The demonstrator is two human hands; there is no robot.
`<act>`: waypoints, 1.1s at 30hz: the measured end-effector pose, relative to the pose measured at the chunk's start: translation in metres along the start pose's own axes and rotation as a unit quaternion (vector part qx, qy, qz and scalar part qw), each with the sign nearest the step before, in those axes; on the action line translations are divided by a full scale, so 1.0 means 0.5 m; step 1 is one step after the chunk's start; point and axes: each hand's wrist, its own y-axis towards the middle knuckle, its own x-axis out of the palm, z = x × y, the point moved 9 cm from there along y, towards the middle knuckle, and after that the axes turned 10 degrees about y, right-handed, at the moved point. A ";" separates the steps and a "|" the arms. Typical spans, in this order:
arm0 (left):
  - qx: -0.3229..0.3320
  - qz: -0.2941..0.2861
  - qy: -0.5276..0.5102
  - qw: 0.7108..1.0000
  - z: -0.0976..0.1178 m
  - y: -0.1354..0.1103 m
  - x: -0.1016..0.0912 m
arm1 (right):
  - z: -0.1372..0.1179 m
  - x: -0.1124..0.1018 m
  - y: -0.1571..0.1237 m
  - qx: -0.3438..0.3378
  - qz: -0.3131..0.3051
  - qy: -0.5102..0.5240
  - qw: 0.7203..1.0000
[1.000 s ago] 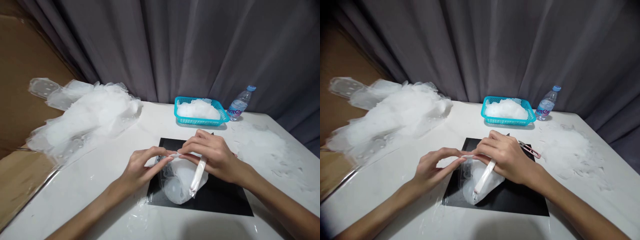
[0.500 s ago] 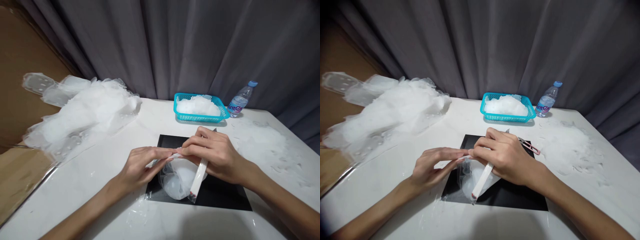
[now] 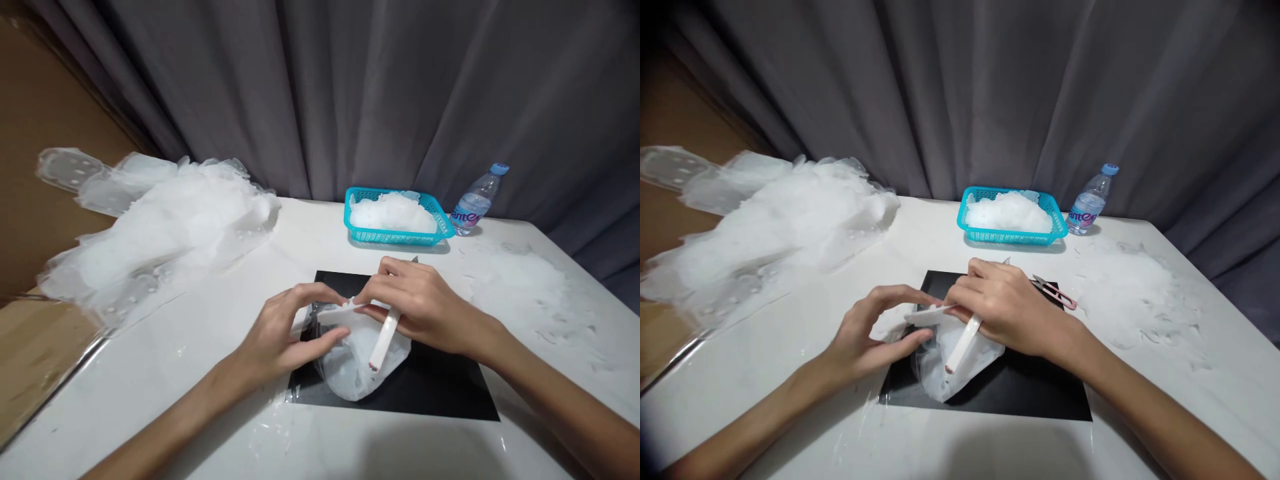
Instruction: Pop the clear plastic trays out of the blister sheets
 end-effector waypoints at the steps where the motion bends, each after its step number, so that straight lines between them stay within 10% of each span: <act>1: -0.002 -0.003 0.007 1.000 0.001 0.000 0.003 | -0.006 0.004 0.001 -0.012 0.008 -0.011 1.000; 33: 0.057 -0.019 0.004 0.998 0.003 -0.007 0.011 | -0.017 -0.001 0.004 -0.038 0.023 -0.115 0.992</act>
